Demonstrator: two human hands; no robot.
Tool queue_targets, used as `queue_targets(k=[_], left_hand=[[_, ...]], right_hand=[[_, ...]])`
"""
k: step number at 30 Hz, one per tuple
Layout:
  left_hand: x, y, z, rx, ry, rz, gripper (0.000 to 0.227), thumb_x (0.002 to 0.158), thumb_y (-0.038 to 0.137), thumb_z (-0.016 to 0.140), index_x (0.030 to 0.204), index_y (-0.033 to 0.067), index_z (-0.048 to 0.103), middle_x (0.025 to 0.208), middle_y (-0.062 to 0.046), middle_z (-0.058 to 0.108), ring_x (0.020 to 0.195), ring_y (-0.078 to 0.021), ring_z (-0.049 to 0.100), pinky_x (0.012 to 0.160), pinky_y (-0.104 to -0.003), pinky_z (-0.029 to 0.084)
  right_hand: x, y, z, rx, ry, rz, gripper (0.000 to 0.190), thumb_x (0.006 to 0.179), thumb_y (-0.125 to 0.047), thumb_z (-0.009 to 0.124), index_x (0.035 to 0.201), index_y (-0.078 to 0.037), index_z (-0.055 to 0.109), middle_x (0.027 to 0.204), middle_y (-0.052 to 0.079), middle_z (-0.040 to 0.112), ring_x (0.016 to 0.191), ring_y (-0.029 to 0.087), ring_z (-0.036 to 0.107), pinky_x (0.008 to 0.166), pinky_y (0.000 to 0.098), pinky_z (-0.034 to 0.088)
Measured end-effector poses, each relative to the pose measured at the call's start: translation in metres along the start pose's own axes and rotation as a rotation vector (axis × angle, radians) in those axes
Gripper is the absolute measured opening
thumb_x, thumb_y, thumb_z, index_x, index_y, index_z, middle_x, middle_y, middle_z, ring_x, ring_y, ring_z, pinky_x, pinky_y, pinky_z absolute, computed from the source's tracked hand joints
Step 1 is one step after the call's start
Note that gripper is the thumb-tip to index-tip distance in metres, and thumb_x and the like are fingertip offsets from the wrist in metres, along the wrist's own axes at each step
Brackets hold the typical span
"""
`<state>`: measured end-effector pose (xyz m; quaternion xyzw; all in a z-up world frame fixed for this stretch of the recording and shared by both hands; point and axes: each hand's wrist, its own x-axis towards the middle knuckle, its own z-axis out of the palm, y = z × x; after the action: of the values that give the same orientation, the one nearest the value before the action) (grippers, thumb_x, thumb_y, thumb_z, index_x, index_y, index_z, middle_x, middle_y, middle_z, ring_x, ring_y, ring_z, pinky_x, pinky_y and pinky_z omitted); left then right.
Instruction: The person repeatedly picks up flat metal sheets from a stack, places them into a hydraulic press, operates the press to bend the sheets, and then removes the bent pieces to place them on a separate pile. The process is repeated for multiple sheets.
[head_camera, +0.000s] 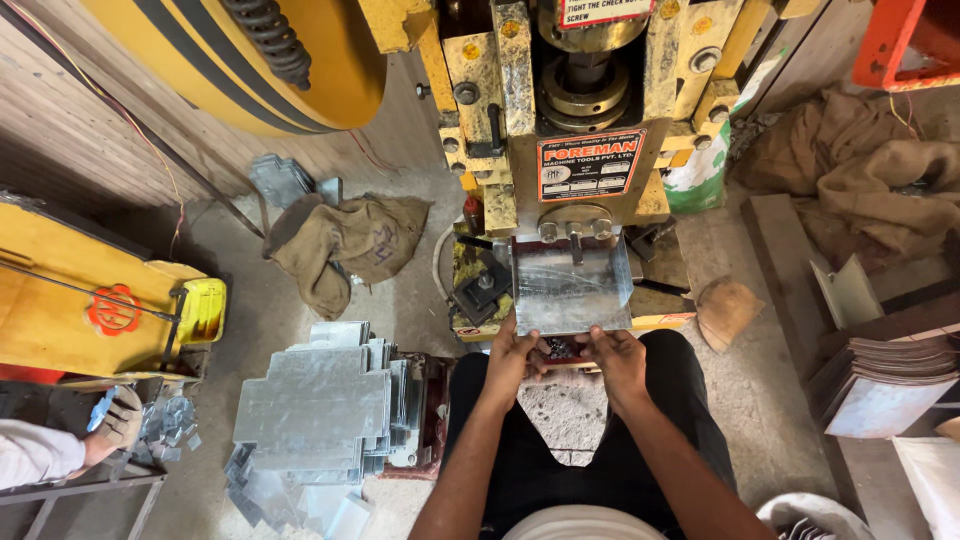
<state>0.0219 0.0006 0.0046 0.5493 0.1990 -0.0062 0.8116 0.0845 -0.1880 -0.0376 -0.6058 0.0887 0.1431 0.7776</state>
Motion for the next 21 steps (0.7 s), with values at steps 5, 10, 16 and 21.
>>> queue_targets(k=[5,10,16,21], left_hand=[[-0.015,-0.013,-0.019,0.211,-0.182,-0.256,0.051,0.100,0.032,0.059,0.142,0.0038,0.060,0.085,-0.011,0.074,0.053,-0.0129,0.061,0.048,-0.027,0.048],[-0.036,-0.005,-0.006,0.333,-0.381,-0.334,0.051,0.095,0.037,0.057,0.138,0.0114,0.068,0.082,-0.008,0.074,0.049,-0.0112,0.057,0.046,-0.024,0.045],[-0.016,0.013,0.023,0.437,-0.340,-0.176,0.047,0.094,0.047,0.067,0.122,0.0094,0.065,0.076,-0.006,0.067,0.049,-0.0085,0.052,0.042,-0.024,0.039],[0.046,0.013,0.054,0.010,-0.193,-0.306,0.039,0.097,0.050,0.065,0.099,0.0114,0.061,0.068,-0.001,0.061,0.049,-0.0110,0.050,0.041,-0.024,0.036]], right_hand=[[0.007,0.013,-0.004,0.012,0.009,-0.031,0.025,0.097,-0.020,0.070,0.096,0.004,0.065,0.092,0.015,0.077,0.071,0.015,0.066,0.071,0.0292,0.059],[0.010,0.021,-0.007,0.008,0.013,-0.047,0.027,0.096,-0.021,0.072,0.098,0.005,0.067,0.090,0.014,0.076,0.071,0.016,0.066,0.068,0.0293,0.056],[0.002,0.014,-0.018,0.065,-0.039,-0.006,0.026,0.095,-0.026,0.069,0.099,0.000,0.072,0.082,0.007,0.071,0.070,0.014,0.066,0.068,0.0285,0.058],[-0.003,0.013,-0.034,0.033,0.050,0.045,0.035,0.105,-0.033,0.065,0.099,0.001,0.069,0.082,0.007,0.064,0.067,0.015,0.054,0.062,0.0304,0.045]])
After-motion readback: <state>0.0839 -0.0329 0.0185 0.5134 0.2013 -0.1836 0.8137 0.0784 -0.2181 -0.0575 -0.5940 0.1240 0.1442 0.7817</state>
